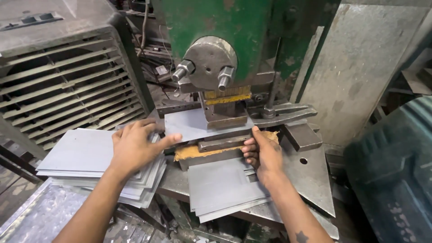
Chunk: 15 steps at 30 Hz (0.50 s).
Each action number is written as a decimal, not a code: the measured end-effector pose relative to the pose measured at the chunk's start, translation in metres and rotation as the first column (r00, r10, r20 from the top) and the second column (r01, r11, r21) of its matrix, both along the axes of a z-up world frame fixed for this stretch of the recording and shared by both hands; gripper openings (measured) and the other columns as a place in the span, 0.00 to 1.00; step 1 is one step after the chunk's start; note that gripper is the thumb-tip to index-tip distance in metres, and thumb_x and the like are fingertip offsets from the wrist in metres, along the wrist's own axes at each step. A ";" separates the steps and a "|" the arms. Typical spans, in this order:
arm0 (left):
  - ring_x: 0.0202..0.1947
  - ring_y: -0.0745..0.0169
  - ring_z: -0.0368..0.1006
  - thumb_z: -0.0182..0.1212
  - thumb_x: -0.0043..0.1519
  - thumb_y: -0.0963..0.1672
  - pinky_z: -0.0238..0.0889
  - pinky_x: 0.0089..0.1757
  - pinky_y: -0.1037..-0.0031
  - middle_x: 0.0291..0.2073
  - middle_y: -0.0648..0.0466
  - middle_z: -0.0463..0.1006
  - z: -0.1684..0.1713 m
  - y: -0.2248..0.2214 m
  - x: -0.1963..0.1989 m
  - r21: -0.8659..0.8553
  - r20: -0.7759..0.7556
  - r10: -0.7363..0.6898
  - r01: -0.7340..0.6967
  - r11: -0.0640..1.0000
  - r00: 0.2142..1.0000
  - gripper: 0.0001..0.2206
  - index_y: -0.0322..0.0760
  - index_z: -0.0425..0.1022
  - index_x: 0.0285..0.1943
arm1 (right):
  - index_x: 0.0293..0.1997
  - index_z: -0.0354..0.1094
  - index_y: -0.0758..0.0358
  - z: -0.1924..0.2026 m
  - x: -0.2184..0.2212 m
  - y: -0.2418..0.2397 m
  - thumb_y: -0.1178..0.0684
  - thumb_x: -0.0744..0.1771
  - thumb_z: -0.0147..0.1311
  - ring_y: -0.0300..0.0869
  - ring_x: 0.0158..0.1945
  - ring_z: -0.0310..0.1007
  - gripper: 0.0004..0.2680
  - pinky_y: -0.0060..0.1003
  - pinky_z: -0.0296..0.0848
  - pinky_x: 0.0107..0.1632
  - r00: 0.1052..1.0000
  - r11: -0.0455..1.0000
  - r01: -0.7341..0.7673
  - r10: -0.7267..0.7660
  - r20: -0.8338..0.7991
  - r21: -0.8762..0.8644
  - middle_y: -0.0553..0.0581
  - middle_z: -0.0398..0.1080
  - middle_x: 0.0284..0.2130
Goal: Feed metal plates into a stamping machine to process them.
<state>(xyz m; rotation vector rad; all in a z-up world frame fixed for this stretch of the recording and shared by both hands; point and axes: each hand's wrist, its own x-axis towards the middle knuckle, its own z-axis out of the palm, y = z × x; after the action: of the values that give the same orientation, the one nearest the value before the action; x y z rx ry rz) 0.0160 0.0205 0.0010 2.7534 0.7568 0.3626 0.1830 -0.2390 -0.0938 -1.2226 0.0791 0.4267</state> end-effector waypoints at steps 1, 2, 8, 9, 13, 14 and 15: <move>0.69 0.52 0.58 0.61 0.49 0.66 0.41 0.65 0.48 0.64 0.52 0.71 -0.003 0.001 -0.002 -0.003 0.000 0.000 0.000 1.000 1.000 0.34 0.49 0.81 0.56 | 0.29 0.71 0.63 0.002 -0.006 -0.002 0.38 0.66 0.57 0.38 0.19 0.69 0.16 0.30 0.66 0.22 1.000 1.000 0.000 0.000 0.000 -0.003 0.55 0.73 0.19; 0.66 0.52 0.63 0.58 0.54 0.65 0.47 0.63 0.52 0.62 0.53 0.74 -0.005 0.002 -0.003 -0.038 0.110 -0.044 0.049 0.998 0.993 0.29 0.46 0.84 0.46 | 0.29 0.72 0.63 0.004 -0.012 -0.004 0.39 0.66 0.57 0.38 0.20 0.70 0.16 0.29 0.66 0.23 0.997 1.000 -0.021 0.022 0.073 -0.009 0.55 0.74 0.20; 0.50 0.51 0.77 0.50 0.64 0.59 0.65 0.53 0.67 0.49 0.53 0.84 -0.001 0.001 -0.011 -0.179 0.393 -0.098 0.180 0.967 0.914 0.30 0.37 0.85 0.24 | 0.38 0.71 0.62 0.017 -0.038 0.001 0.46 0.66 0.60 0.40 0.26 0.77 0.10 0.31 0.73 0.26 0.992 0.988 -0.121 0.117 0.051 0.095 0.55 0.77 0.27; 0.48 0.51 0.78 0.49 0.65 0.58 0.67 0.51 0.67 0.47 0.52 0.85 -0.001 0.000 -0.011 -0.199 0.393 -0.092 0.182 0.963 0.915 0.30 0.36 0.85 0.24 | 0.41 0.69 0.62 0.016 -0.041 0.002 0.49 0.66 0.62 0.41 0.28 0.79 0.09 0.32 0.74 0.27 0.991 0.979 -0.123 0.130 -0.032 0.165 0.55 0.75 0.28; 0.47 0.48 0.78 0.50 0.66 0.58 0.67 0.51 0.65 0.42 0.47 0.84 0.001 -0.003 -0.015 -0.192 0.382 -0.063 0.146 0.971 0.922 0.27 0.36 0.84 0.33 | 0.42 0.65 0.60 0.017 -0.056 -0.002 0.52 0.65 0.63 0.41 0.33 0.78 0.09 0.35 0.77 0.31 0.984 0.960 -0.160 0.173 -0.036 0.231 0.54 0.72 0.31; 0.47 0.46 0.77 0.52 0.65 0.58 0.66 0.50 0.64 0.41 0.45 0.83 -0.002 -0.001 -0.015 -0.169 0.407 -0.067 0.148 0.975 0.911 0.25 0.35 0.84 0.38 | 0.44 0.68 0.63 0.024 -0.068 -0.004 0.54 0.65 0.62 0.42 0.34 0.77 0.09 0.33 0.79 0.35 0.989 0.973 -0.109 0.126 -0.075 0.204 0.56 0.73 0.32; 0.47 0.44 0.77 0.53 0.65 0.57 0.66 0.50 0.63 0.41 0.43 0.82 -0.004 0.001 -0.014 -0.146 0.433 -0.074 0.151 0.978 0.898 0.25 0.35 0.84 0.43 | 0.46 0.71 0.65 0.030 -0.079 -0.006 0.55 0.64 0.61 0.42 0.36 0.76 0.09 0.32 0.80 0.39 0.991 0.983 -0.056 0.076 -0.110 0.174 0.58 0.74 0.34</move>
<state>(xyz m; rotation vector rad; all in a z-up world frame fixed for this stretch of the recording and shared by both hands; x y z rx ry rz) 0.0017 0.0214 -0.0033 2.4093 0.4844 0.7990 0.1045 -0.2448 -0.0636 -1.0328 0.1000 0.5515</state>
